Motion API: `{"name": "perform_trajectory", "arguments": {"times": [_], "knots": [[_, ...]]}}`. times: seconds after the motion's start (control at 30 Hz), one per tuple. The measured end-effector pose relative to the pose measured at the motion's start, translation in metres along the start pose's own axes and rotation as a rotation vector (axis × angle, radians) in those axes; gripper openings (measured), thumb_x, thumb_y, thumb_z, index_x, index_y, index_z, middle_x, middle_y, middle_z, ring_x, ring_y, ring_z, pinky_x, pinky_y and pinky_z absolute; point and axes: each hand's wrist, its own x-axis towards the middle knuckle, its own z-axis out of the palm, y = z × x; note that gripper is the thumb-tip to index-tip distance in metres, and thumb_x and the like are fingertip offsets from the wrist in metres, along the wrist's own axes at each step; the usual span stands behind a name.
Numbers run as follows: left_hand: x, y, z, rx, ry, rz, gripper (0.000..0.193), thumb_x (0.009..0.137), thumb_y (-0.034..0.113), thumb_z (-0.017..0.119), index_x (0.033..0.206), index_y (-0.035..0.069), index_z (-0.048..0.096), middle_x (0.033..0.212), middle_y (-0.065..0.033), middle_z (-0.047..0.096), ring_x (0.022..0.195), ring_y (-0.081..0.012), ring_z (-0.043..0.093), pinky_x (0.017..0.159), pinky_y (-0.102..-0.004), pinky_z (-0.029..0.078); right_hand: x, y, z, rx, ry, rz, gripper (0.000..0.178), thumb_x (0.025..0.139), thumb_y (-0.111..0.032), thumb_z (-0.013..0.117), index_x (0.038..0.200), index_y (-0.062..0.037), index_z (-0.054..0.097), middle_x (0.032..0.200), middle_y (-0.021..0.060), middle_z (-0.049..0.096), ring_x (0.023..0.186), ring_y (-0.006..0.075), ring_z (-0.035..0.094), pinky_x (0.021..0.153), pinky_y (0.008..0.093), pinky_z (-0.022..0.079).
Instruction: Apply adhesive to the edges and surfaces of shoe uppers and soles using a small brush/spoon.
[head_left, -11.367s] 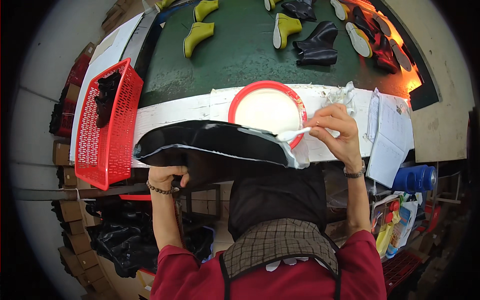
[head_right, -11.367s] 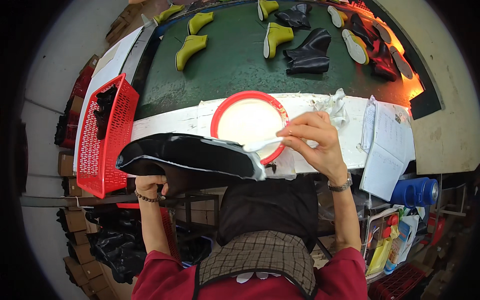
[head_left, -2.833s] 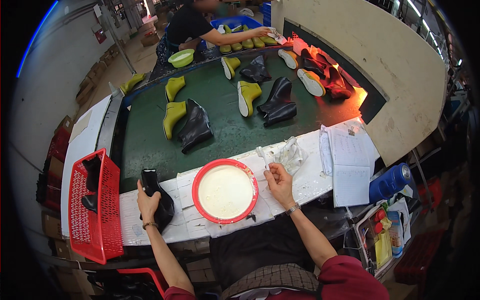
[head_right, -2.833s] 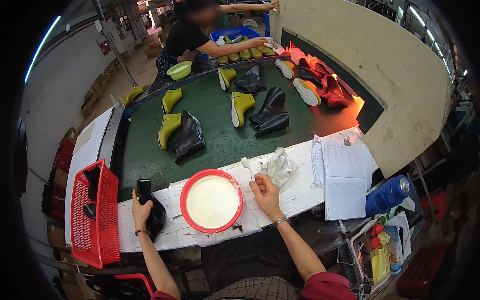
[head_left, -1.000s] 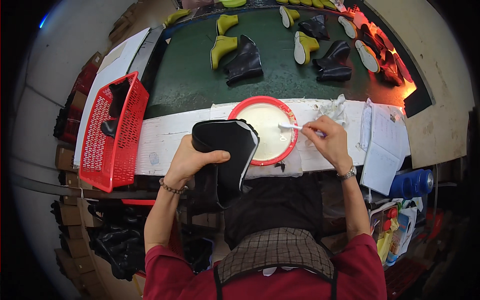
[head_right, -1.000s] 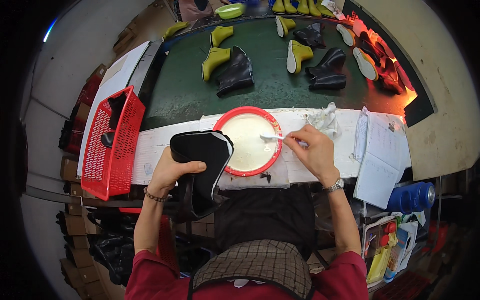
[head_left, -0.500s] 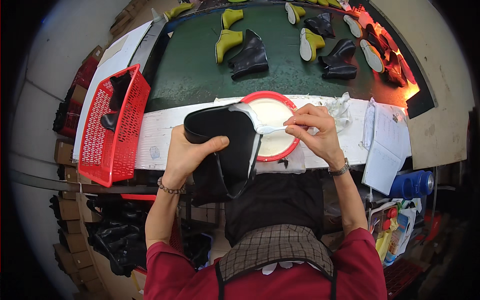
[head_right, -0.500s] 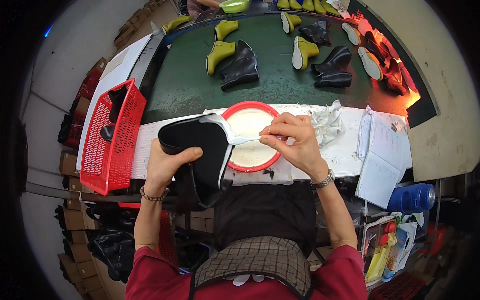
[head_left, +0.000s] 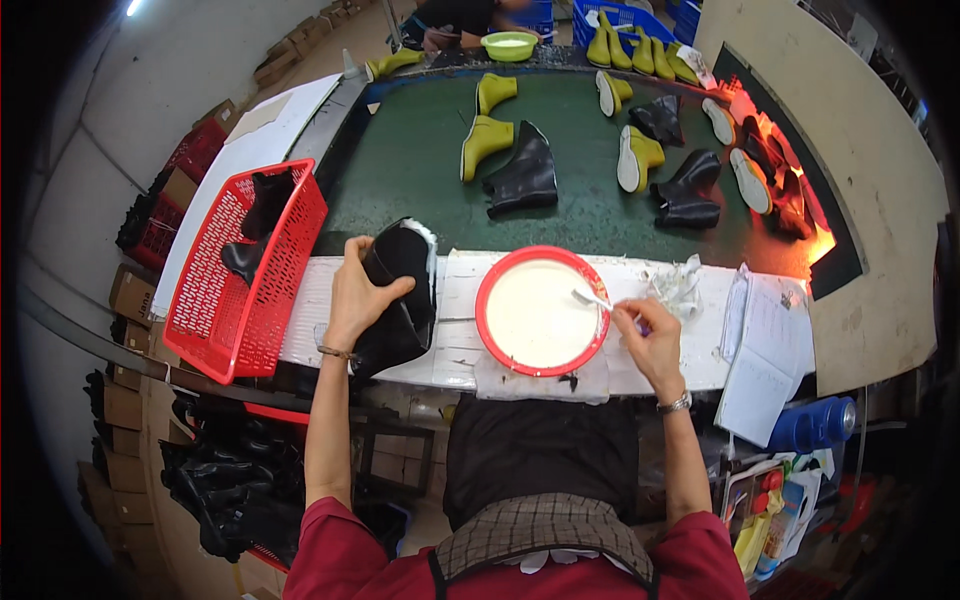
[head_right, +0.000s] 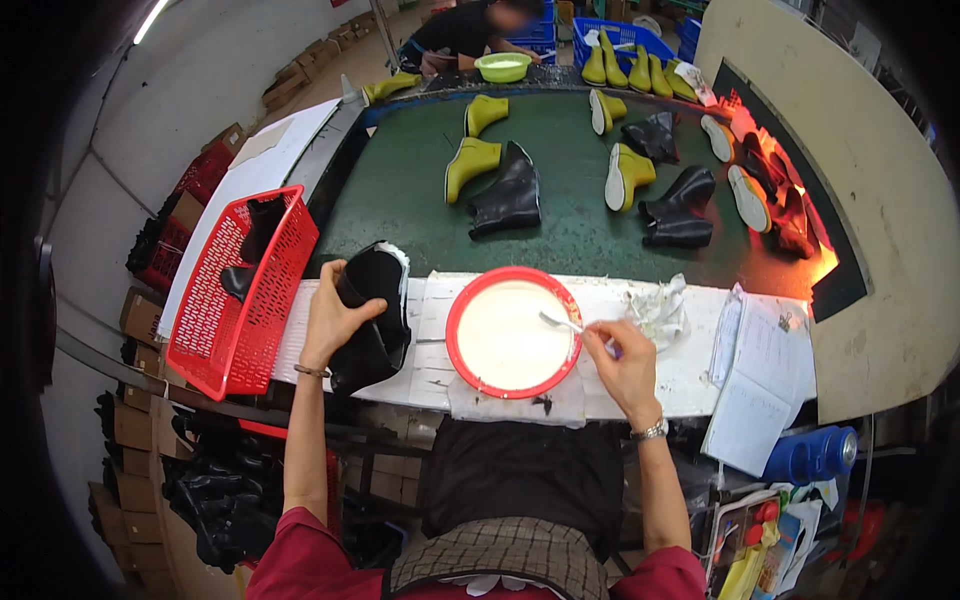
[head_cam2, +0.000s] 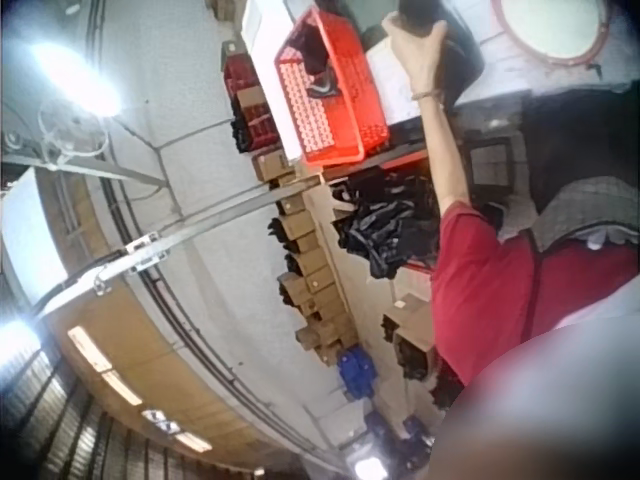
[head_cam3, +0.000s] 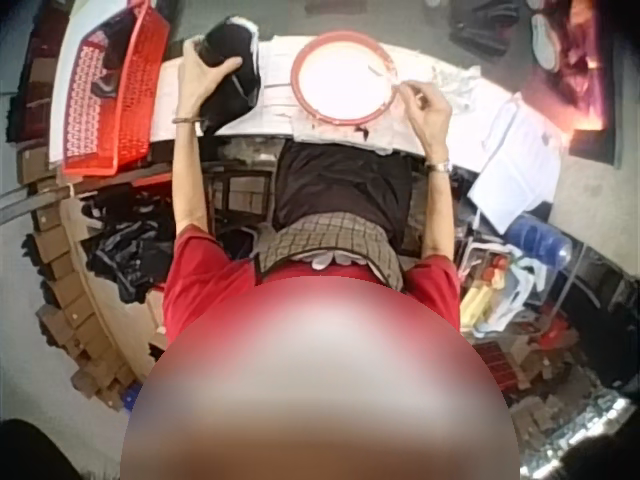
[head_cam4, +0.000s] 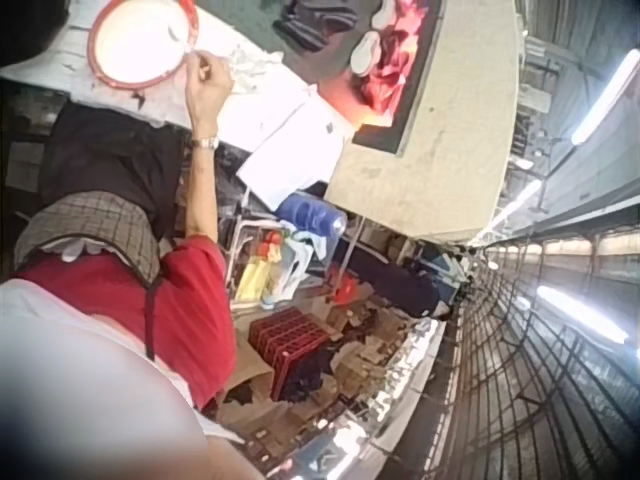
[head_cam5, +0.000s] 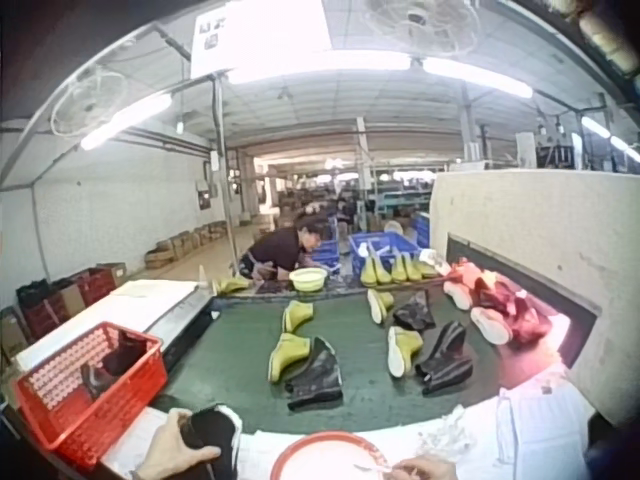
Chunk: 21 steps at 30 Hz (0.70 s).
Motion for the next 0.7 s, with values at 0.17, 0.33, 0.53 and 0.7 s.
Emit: {"name": "perform_trajectory", "arguments": {"times": [0.17, 0.33, 0.53, 0.7], "knots": [[-0.043, -0.043, 0.022, 0.133, -0.172, 0.100, 0.131, 0.056, 0.042, 0.098, 0.157, 0.007, 0.023, 0.149, -0.0252, 0.042, 0.138, -0.0432, 0.040, 0.112, -0.0521, 0.035, -0.025, 0.043, 0.019, 0.085, 0.118, 0.110, 0.013, 0.090, -0.012, 0.076, 0.092, 0.0008, 0.073, 0.075, 0.0063, 0.064, 0.062, 0.0123, 0.056, 0.056, 0.0275, 0.043], [-0.082, -0.051, 0.015, 0.332, -0.401, -0.085, 0.142, 0.052, 0.036, 0.096, 0.164, 0.016, 0.011, 0.162, -0.0268, 0.023, 0.146, -0.0474, 0.027, 0.112, -0.0621, 0.029, -0.035, 0.060, 0.028, 0.004, 0.192, 0.043, 0.012, 0.091, -0.011, 0.075, 0.092, 0.0010, 0.073, 0.076, 0.0059, 0.064, 0.061, 0.0119, 0.054, 0.055, 0.0279, 0.042], [-0.083, -0.052, 0.028, 0.379, -0.347, 0.004, 0.113, 0.062, 0.001, 0.073, 0.162, 0.018, 0.023, 0.158, -0.0255, 0.028, 0.140, -0.0483, 0.034, 0.105, -0.0580, 0.042, -0.022, 0.050, 0.015, 0.152, 0.080, 0.117, 0.015, 0.090, -0.012, 0.076, 0.094, 0.0018, 0.073, 0.077, 0.0069, 0.065, 0.063, 0.0142, 0.056, 0.057, 0.0287, 0.043], [-0.087, -0.043, 0.030, 0.270, -0.126, 0.103, 0.090, 0.068, -0.020, 0.055, 0.151, 0.013, 0.045, 0.149, -0.0238, 0.042, 0.137, -0.0455, 0.042, 0.113, -0.0492, 0.041, -0.007, 0.008, -0.010, -0.116, -0.043, 0.021, 0.015, 0.089, -0.019, 0.076, 0.091, -0.0038, 0.076, 0.078, 0.0067, 0.066, 0.065, 0.0204, 0.063, 0.059, 0.0320, 0.047]]}}
